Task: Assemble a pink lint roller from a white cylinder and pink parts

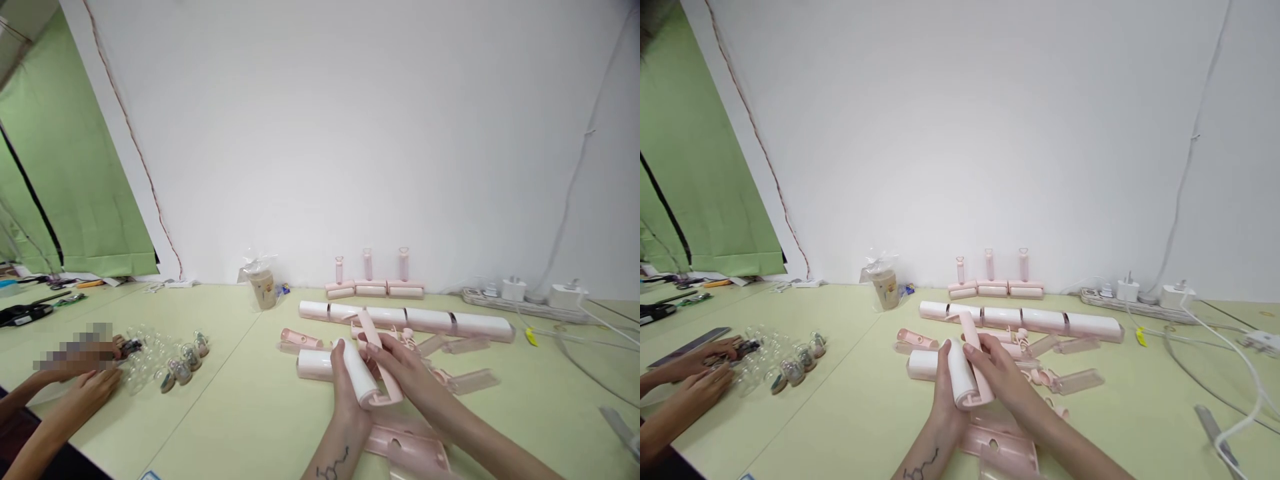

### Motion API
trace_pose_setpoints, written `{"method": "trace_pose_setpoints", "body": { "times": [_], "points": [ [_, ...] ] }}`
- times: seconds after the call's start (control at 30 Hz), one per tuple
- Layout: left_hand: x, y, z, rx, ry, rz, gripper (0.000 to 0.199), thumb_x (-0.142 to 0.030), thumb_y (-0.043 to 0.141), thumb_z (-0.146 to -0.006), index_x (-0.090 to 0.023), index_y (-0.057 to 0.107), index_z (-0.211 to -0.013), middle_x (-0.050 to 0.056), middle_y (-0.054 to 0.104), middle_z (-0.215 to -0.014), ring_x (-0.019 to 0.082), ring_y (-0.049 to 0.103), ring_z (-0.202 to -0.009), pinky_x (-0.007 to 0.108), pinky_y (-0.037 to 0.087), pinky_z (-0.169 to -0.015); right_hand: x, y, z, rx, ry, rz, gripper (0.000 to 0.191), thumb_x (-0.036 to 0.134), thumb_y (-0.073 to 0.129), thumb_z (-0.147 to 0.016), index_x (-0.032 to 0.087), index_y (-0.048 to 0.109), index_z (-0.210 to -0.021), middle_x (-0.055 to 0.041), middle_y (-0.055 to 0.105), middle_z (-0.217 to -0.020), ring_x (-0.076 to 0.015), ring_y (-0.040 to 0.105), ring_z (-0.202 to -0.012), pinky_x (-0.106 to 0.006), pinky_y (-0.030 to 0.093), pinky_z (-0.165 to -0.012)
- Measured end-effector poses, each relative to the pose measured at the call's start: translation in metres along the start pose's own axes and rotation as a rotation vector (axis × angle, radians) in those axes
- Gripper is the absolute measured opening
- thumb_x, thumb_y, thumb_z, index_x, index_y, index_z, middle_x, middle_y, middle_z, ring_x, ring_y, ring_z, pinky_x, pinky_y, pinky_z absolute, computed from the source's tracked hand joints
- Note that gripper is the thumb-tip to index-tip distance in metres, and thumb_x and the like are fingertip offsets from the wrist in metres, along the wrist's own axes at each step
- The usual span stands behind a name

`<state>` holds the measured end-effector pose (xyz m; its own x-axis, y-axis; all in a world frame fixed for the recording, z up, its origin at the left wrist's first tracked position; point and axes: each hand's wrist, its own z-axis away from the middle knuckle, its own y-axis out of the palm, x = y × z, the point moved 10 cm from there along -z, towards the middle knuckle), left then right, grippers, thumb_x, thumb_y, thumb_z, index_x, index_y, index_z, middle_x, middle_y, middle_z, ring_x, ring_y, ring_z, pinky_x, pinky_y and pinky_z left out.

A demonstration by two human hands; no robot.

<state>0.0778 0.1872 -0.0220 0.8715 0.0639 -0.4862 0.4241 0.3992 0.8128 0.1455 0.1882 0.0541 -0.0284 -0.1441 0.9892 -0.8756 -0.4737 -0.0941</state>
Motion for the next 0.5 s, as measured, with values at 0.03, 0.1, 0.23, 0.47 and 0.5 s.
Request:
{"method": "trace_pose_setpoints", "body": {
  "times": [0.03,0.1,0.23,0.47,0.5],
  "points": [
    [0.003,0.001,0.001,0.011,-0.024,-0.013,0.034,-0.043,0.058,-0.072,-0.011,0.060,-0.082,0.007,0.063,-0.067,0.022,0.063,-0.060,0.030,0.051,-0.057,-0.007,-0.001,0.000,-0.046,0.009,0.033,0.043,0.052,0.044,-0.081,0.023,0.050,-0.111,-0.0046,0.058,-0.104,-0.0237,0.055,-0.097,-0.033,0.044,-0.082],
    [0.007,0.001,0.003,0.021,-0.063,-0.035,0.037,-0.045,0.057,-0.072,-0.012,0.059,-0.088,0.007,0.065,-0.072,0.023,0.064,-0.064,0.031,0.051,-0.060,-0.014,-0.003,-0.001,-0.097,-0.015,0.084,0.042,0.053,0.043,-0.080,0.024,0.050,-0.110,-0.0042,0.056,-0.107,-0.0247,0.051,-0.105,-0.033,0.043,-0.086],
    [0.010,0.002,0.004,0.051,-0.072,-0.053,0.041,-0.048,0.056,-0.073,-0.014,0.058,-0.096,0.006,0.065,-0.078,0.023,0.064,-0.072,0.031,0.051,-0.065,-0.020,-0.007,-0.003,-0.113,-0.056,0.109,0.043,0.053,0.041,-0.081,0.026,0.046,-0.114,-0.0032,0.051,-0.114,-0.0237,0.047,-0.110,-0.033,0.040,-0.090],
    [0.015,0.004,0.005,0.019,-0.127,-0.032,0.043,-0.047,0.052,-0.077,-0.016,0.052,-0.107,0.007,0.065,-0.089,0.022,0.062,-0.086,0.028,0.049,-0.074,-0.020,-0.010,-0.007,-0.066,-0.081,0.136,0.045,0.053,0.035,-0.084,0.027,0.041,-0.120,-0.0040,0.050,-0.113,-0.0224,0.038,-0.118,-0.034,0.032,-0.097],
    [0.016,0.004,0.006,0.018,-0.140,-0.036,0.044,-0.048,0.051,-0.078,-0.016,0.051,-0.109,0.007,0.064,-0.092,0.022,0.062,-0.087,0.028,0.049,-0.074,-0.021,-0.010,-0.006,-0.066,-0.076,0.161,0.044,0.053,0.035,-0.084,0.027,0.040,-0.120,-0.0039,0.049,-0.115,-0.0219,0.038,-0.118,-0.034,0.031,-0.098]
  ]
}}
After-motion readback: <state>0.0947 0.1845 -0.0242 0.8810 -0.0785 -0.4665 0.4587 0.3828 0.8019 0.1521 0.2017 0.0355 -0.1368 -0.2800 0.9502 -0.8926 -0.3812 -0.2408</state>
